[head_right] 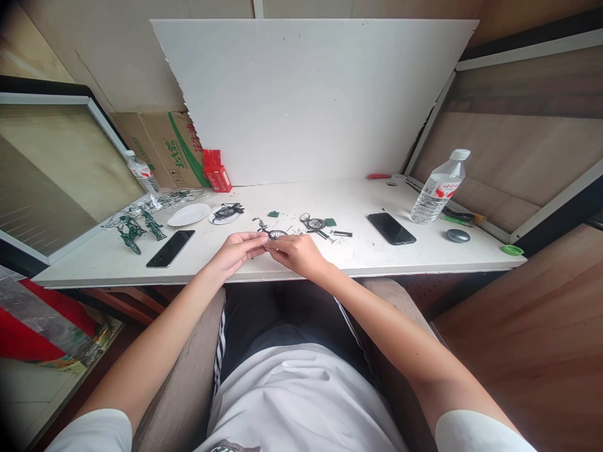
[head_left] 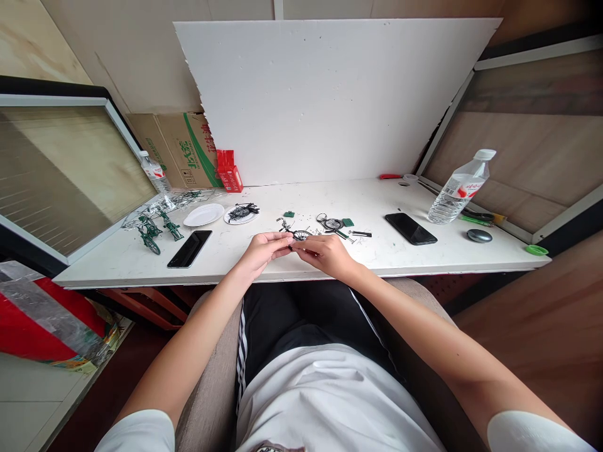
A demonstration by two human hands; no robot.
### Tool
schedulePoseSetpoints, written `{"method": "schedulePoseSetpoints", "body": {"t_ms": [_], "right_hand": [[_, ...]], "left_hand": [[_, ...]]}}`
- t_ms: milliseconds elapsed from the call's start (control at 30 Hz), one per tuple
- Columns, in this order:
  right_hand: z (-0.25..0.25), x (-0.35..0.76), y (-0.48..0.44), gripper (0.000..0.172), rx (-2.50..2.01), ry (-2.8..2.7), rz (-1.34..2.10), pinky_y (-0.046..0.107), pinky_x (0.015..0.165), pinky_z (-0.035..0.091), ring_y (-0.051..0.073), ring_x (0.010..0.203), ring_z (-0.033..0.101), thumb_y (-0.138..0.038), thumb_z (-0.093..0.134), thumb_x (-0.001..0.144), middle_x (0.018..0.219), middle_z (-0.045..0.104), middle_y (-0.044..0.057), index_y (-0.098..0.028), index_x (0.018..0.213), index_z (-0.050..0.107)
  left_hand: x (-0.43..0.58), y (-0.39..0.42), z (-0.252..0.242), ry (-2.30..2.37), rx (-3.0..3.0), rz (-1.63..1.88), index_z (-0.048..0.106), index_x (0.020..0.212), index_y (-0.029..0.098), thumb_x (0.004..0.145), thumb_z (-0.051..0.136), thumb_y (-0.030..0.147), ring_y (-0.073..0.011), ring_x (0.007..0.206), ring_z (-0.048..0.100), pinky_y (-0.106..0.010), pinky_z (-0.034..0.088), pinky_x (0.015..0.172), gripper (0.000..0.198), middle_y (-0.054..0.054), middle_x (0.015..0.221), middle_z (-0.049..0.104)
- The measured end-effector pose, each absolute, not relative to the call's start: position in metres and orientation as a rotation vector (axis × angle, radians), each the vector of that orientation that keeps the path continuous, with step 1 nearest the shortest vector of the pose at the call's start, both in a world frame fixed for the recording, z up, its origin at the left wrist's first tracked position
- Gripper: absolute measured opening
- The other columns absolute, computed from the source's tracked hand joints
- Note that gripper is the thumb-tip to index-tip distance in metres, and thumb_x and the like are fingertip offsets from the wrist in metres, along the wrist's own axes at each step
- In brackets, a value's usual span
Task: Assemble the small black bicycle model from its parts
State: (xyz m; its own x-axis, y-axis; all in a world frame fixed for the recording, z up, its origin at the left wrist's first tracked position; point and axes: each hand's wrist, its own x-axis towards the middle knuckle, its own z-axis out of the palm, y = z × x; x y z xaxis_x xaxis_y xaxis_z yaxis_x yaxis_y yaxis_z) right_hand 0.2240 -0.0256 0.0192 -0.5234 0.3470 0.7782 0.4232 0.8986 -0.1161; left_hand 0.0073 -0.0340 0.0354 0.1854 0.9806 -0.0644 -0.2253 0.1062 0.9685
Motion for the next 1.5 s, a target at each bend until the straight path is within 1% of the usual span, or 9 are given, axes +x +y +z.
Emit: {"method": "schedulePoseSetpoints", "body": {"t_ms": [300,467,633,767,900,1000,1133,1267,1500], "right_hand": [[0.022,0.225,-0.028,0.022,-0.559,-2.196,-0.12,0.025,0.058,0.042,0.013,0.058,0.058,-0.023,0.06,0.106,0.069,0.07,0.002,-0.02,0.104,0.082],[0.022,0.224,-0.028,0.02,-0.564,-2.209,-0.115,0.024,0.059,0.043,0.012,0.058,0.06,-0.022,0.062,0.104,0.07,0.072,0.002,-0.021,0.103,0.082],[0.024,0.224,-0.031,0.02,-0.565,-2.21,-0.08,0.023,0.06,0.045,0.012,0.058,0.06,-0.019,0.062,0.101,0.073,0.074,0.002,-0.02,0.099,0.082],[0.027,0.224,-0.032,0.018,-0.547,-2.216,-0.029,0.023,0.06,0.045,0.012,0.058,0.061,-0.018,0.064,0.098,0.075,0.076,0.003,-0.019,0.096,0.082],[0.029,0.225,-0.033,0.017,-0.536,-2.239,0.032,0.024,0.061,0.046,0.013,0.061,0.064,-0.017,0.064,0.097,0.079,0.079,0.004,-0.019,0.098,0.082],[0.032,0.225,-0.034,0.017,-0.528,-2.245,0.045,0.024,0.062,0.047,0.013,0.061,0.064,-0.016,0.065,0.096,0.078,0.078,0.003,-0.019,0.099,0.082],[0.038,0.227,-0.038,0.018,-0.538,-2.267,0.005,0.024,0.059,0.044,0.012,0.058,0.061,-0.015,0.065,0.096,0.076,0.077,0.002,-0.021,0.098,0.082],[0.041,0.228,-0.039,0.02,-0.553,-2.265,-0.051,0.025,0.058,0.041,0.012,0.057,0.059,-0.017,0.064,0.098,0.074,0.075,0.001,-0.022,0.099,0.083],[0.033,0.228,-0.036,0.021,-0.515,-2.276,-0.349,0.028,0.057,0.037,0.013,0.058,0.057,-0.018,0.06,0.103,0.067,0.067,0.0,-0.021,0.099,0.08]], "left_hand": [[0.007,-0.033,0.034,0.966,1.069,1.127,0.084,0.096,0.013,0.064,0.102,0.034,-0.025,0.1,0.075,-0.045,0.058,0.104,0.043,-0.013,0.102,0.081],[0.007,-0.032,0.03,0.966,1.077,1.129,0.084,0.096,0.013,0.065,0.102,0.034,-0.0255,0.1,0.075,-0.046,0.057,0.106,0.042,-0.013,0.102,0.081],[0.008,-0.033,0.031,0.974,1.078,1.128,0.084,0.095,0.013,0.063,0.103,0.035,-0.026,0.1,0.075,-0.047,0.057,0.106,0.043,-0.013,0.1,0.081],[0.008,-0.033,0.031,0.999,1.074,1.123,0.084,0.093,0.013,0.06,0.104,0.035,-0.0258,0.098,0.075,-0.047,0.058,0.104,0.044,-0.013,0.099,0.082],[0.008,-0.033,0.031,0.996,1.086,1.123,0.084,0.093,0.012,0.062,0.103,0.034,-0.0257,0.097,0.075,-0.045,0.058,0.101,0.043,-0.013,0.099,0.082],[0.007,-0.033,0.032,0.963,1.072,1.1,0.084,0.097,0.013,0.063,0.103,0.033,-0.0248,0.098,0.076,-0.043,0.058,0.101,0.044,-0.013,0.102,0.082],[0.008,-0.035,0.036,0.96,1.074,1.101,0.084,0.096,0.014,0.062,0.103,0.033,-0.0239,0.097,0.076,-0.042,0.059,0.099,0.044,-0.012,0.1,0.082],[0.009,-0.037,0.038,0.961,1.09,1.124,0.084,0.095,0.014,0.061,0.103,0.035,-0.0241,0.097,0.075,-0.042,0.06,0.098,0.044,-0.012,0.1,0.081],[0.008,-0.04,0.044,0.95,1.152,1.159,0.084,0.092,0.014,0.063,0.102,0.035,-0.0254,0.098,0.075,-0.047,0.059,0.101,0.04,-0.011,0.099,0.081]]}}
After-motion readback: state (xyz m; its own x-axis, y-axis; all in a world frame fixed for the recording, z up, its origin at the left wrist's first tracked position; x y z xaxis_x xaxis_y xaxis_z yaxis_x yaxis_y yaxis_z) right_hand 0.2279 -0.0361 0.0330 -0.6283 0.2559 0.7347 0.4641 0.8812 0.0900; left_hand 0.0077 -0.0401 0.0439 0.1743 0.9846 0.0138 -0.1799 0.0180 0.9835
